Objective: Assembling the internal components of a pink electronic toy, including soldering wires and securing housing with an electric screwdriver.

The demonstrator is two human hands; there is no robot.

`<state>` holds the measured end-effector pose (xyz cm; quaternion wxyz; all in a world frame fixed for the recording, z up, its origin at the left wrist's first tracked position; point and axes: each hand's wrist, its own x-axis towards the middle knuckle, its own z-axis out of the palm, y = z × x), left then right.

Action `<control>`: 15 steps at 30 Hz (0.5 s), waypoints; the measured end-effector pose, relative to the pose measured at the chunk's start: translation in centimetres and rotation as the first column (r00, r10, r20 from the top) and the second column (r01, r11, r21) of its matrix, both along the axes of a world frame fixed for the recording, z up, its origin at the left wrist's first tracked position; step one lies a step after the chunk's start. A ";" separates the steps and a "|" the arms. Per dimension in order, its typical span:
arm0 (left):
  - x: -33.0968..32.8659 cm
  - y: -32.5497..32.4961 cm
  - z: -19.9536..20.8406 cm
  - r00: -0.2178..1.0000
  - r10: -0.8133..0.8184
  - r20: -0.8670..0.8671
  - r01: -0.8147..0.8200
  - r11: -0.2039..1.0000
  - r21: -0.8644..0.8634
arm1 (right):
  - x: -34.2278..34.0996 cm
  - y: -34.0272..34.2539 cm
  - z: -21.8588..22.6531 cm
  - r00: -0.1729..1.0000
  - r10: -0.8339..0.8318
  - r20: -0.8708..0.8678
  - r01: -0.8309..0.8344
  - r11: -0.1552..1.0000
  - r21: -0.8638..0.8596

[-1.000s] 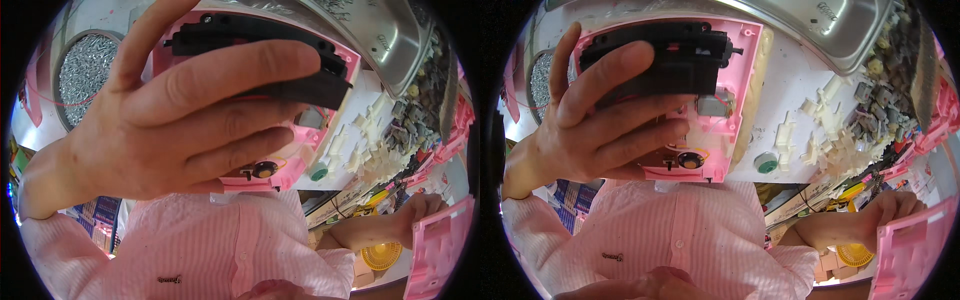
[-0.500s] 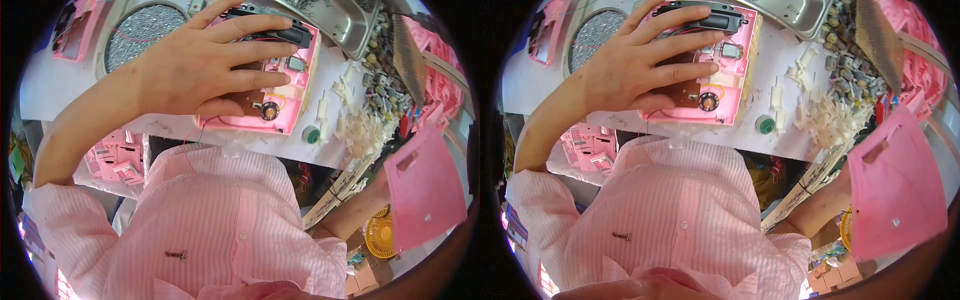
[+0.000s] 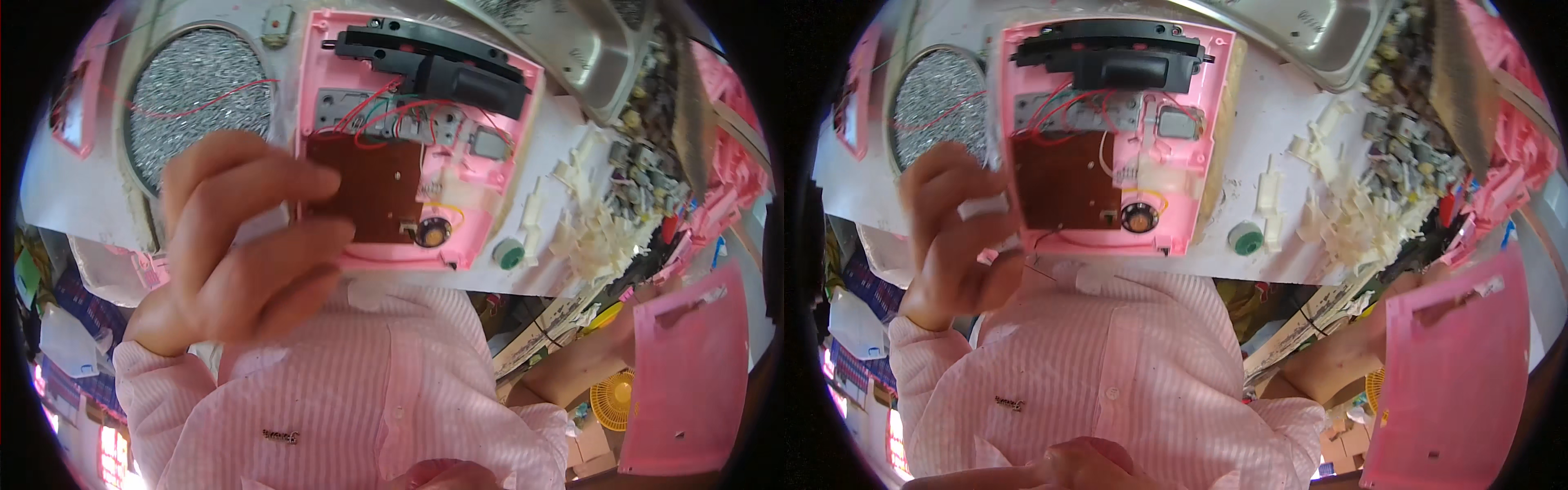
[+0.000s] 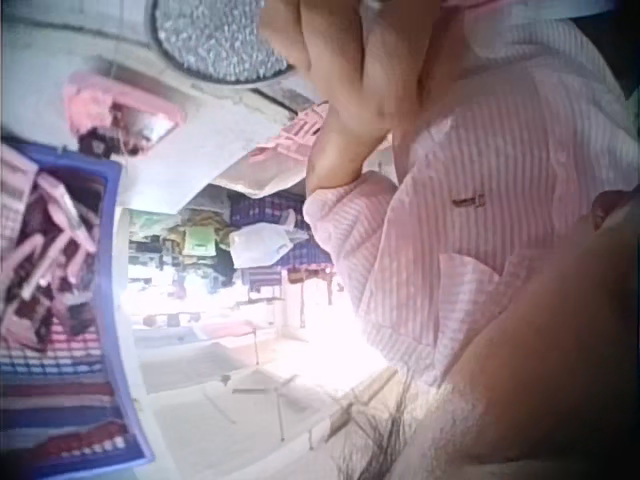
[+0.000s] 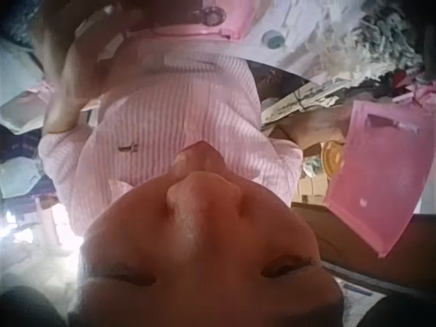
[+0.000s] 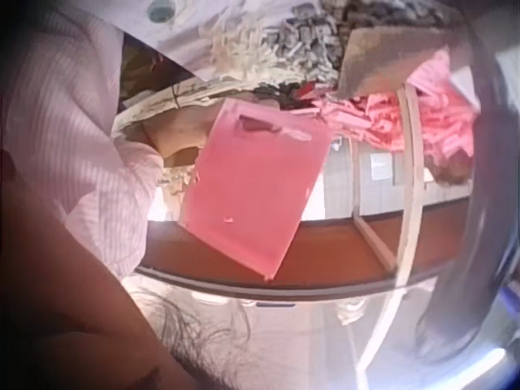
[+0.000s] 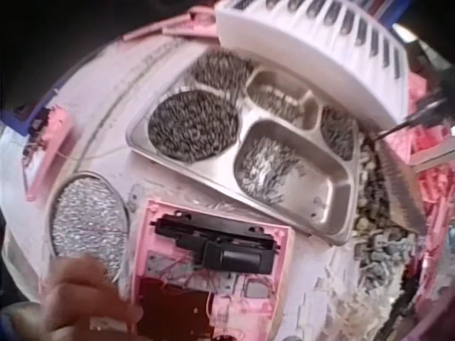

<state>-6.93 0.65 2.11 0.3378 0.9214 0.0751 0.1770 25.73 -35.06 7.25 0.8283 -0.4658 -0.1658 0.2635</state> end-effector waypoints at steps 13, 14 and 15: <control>0.7 -0.5 -0.3 0.999 0.040 0.014 -0.035 0.969 -0.246 | -0.2 4.3 -0.4 0.999 0.009 -0.044 -0.013 0.995 -0.096; 0.6 -0.7 0.0 0.999 0.029 -0.026 -0.034 0.974 -0.224 | 0.0 4.4 -0.6 0.996 0.046 -0.074 -0.053 0.994 -0.095; 1.0 -0.4 0.1 0.998 -0.012 -0.059 -0.001 0.979 -0.203 | -0.3 4.3 -0.5 0.982 0.097 -0.163 -0.109 0.992 -0.066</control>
